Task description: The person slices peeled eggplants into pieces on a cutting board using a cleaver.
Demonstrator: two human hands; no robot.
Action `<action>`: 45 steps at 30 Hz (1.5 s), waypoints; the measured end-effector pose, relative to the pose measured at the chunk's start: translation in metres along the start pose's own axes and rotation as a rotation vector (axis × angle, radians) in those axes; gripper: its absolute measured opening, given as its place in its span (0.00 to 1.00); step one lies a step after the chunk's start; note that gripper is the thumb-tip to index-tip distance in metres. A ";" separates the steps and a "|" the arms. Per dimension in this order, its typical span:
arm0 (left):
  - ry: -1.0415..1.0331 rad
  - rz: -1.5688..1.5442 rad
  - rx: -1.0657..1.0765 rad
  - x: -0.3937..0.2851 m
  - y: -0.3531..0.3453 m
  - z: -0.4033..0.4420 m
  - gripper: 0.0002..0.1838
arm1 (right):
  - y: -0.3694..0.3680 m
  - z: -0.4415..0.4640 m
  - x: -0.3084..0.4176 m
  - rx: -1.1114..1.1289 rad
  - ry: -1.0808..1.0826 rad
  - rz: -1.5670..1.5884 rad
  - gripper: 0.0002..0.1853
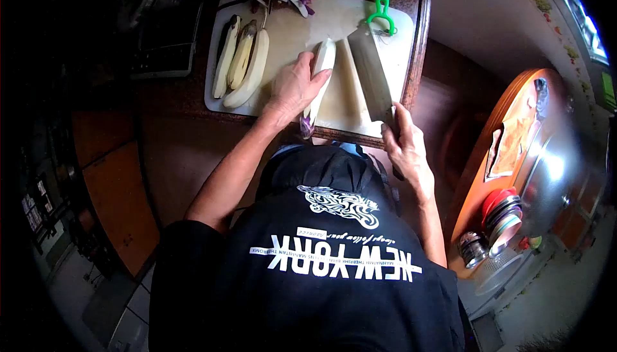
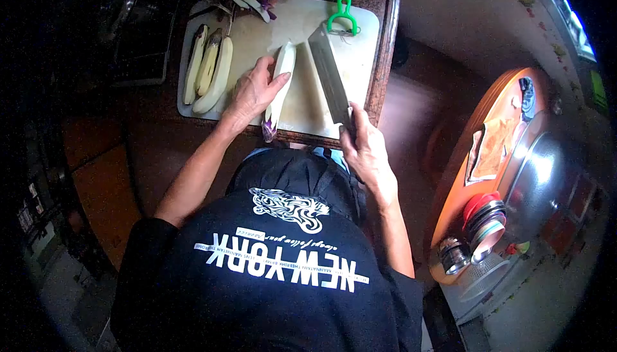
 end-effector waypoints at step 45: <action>-0.068 -0.178 0.024 -0.034 -0.023 0.010 0.17 | -0.012 0.041 0.017 -0.032 0.121 -0.414 0.09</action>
Point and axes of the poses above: each hand's wrist, its own z-axis towards the middle knuckle, its own y-axis out of the back of the hand, x = y × z, the point moved 8 cm from there along z, towards the middle knuckle, and after that the axes turned 2 degrees about x, right-handed, at the moved point
